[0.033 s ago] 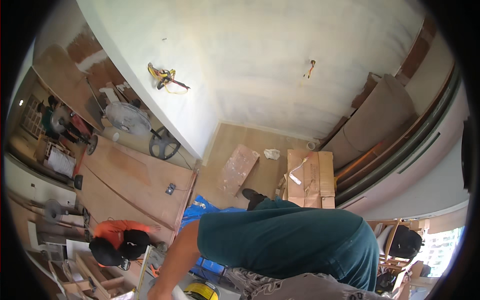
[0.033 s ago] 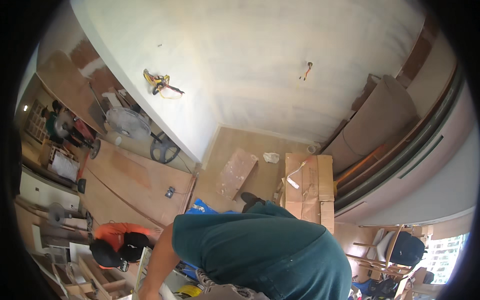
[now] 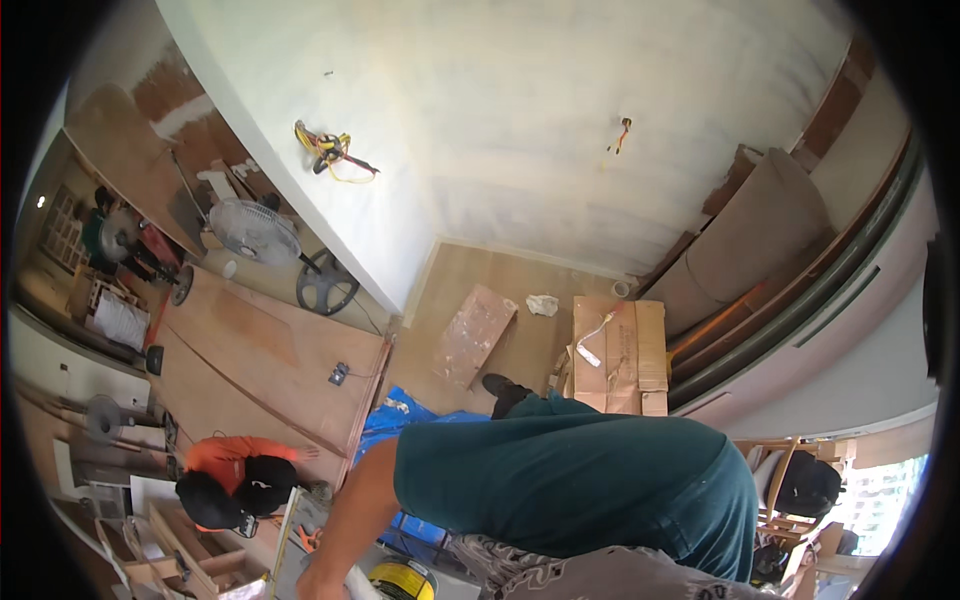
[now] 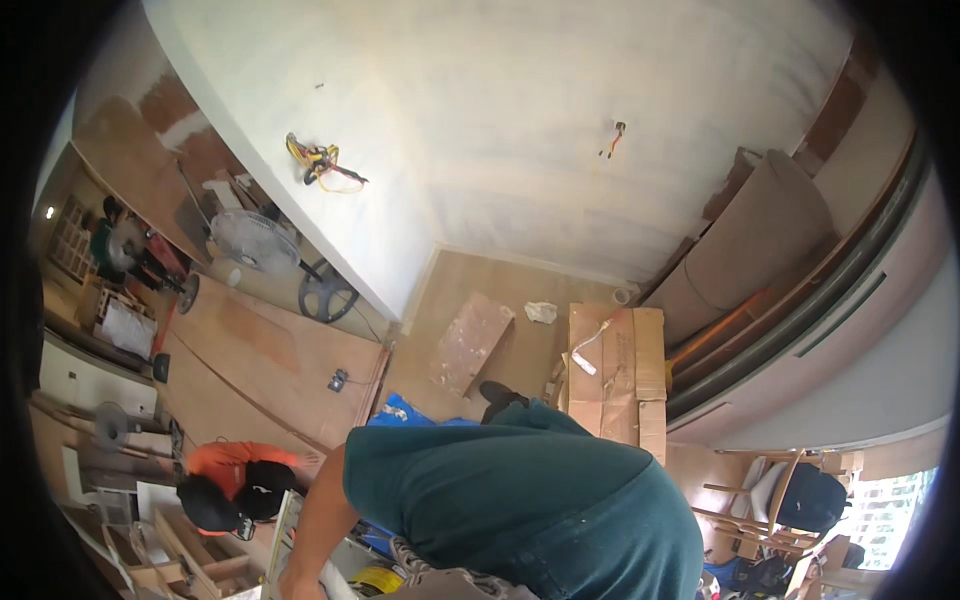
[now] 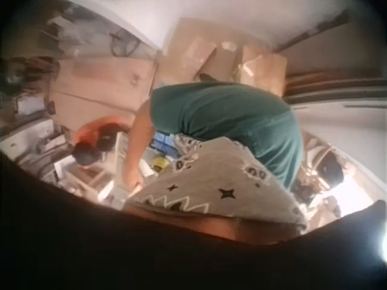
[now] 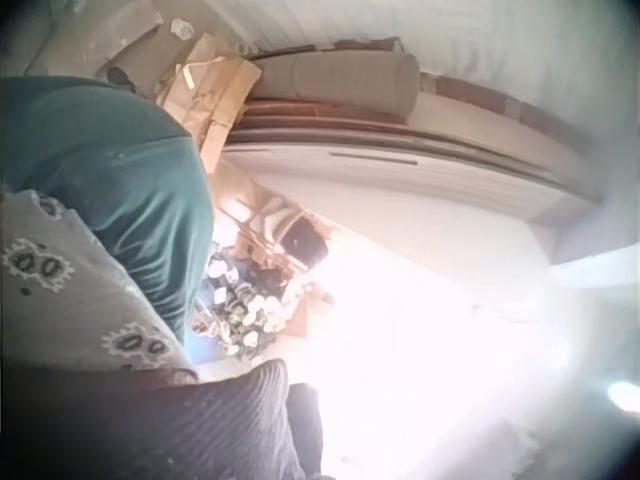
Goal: The person scoops joint compound from a bucket onto a hawk and uses a putty knife to apply it to the ceiling. They repeatedly smooth the compound over a large area, working around exposed electrical wires and a ceiling fixture. The person periodically returns to the bucket to reload the hawk with more compound.
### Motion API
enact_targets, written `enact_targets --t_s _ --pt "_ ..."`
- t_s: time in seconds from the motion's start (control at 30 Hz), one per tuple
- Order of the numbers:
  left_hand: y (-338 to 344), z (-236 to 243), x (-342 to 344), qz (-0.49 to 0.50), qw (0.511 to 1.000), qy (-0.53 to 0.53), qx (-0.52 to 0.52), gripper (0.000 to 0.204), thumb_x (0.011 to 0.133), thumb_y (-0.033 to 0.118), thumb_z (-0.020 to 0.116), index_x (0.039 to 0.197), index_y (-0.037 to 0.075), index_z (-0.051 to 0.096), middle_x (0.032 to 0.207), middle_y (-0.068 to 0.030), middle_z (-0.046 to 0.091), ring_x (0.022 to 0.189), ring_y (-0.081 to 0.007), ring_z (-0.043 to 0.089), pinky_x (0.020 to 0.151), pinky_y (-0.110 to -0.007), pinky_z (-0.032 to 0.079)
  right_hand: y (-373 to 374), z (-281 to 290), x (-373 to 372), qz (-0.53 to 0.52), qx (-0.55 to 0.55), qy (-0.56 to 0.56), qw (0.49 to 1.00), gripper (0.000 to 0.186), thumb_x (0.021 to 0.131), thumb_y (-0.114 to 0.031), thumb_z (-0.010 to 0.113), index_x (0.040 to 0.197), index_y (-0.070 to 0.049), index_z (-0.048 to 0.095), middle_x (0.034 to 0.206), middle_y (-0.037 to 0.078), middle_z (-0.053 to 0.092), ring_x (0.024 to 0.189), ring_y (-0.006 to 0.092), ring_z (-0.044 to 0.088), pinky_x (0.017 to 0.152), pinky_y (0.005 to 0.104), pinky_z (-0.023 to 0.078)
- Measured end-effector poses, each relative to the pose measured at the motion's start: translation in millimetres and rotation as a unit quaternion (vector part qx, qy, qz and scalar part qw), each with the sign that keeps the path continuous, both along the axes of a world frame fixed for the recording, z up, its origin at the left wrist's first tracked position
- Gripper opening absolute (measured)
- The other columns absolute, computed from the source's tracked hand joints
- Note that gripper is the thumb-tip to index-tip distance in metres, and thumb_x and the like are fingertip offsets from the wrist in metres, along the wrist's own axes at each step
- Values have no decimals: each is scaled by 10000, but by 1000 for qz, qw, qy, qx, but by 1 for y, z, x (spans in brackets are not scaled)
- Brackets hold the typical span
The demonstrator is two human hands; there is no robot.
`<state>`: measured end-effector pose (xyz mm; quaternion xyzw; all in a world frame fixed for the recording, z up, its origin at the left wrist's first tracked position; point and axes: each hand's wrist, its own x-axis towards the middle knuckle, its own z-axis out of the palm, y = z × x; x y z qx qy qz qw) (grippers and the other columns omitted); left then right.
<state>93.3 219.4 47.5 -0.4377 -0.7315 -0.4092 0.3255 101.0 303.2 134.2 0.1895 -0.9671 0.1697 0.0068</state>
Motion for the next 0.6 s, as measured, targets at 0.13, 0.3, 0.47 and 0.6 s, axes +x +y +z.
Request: enact_targets --t_s 0.13,0.3,0.47,0.6 --pt "-6 -1 -3 4 1000 -2 -2 386 942 251 585 1194 -41 571 1156 -203 609 997 -302 609 843 -358 520 -2 1 1 3 -2 -9 1000 368 747 -365 678 890 -30 726 855 212 698 787 383 670 685 498 513" --pt "-4 -4 -4 7 1000 -6 -4 382 959 236 558 1216 -46 559 1194 -202 600 1041 -299 604 875 -353 516 -1 3 -4 -3 2 -27 1000 399 715 -403 716 901 -50 729 860 190 706 799 366 676 698 487 518" --pt "-11 -5 -7 16 1000 -11 0 378 976 220 530 1238 -51 547 1233 -201 591 1086 -297 598 908 -348 511 -3 1 -1 1 19 -50 999 435 683 -440 755 912 -71 732 864 168 714 811 350 682 711 476 523" --pt "-41 -4 -15 57 998 -5 4 376 989 208 508 1256 -55 537 1263 -199 584 1122 -294 594 933 -343 507 -13 2 -3 33 43 -73 996 467 657 -470 786 921 -88 734 867 150 721 820 337 686 722 467 528"
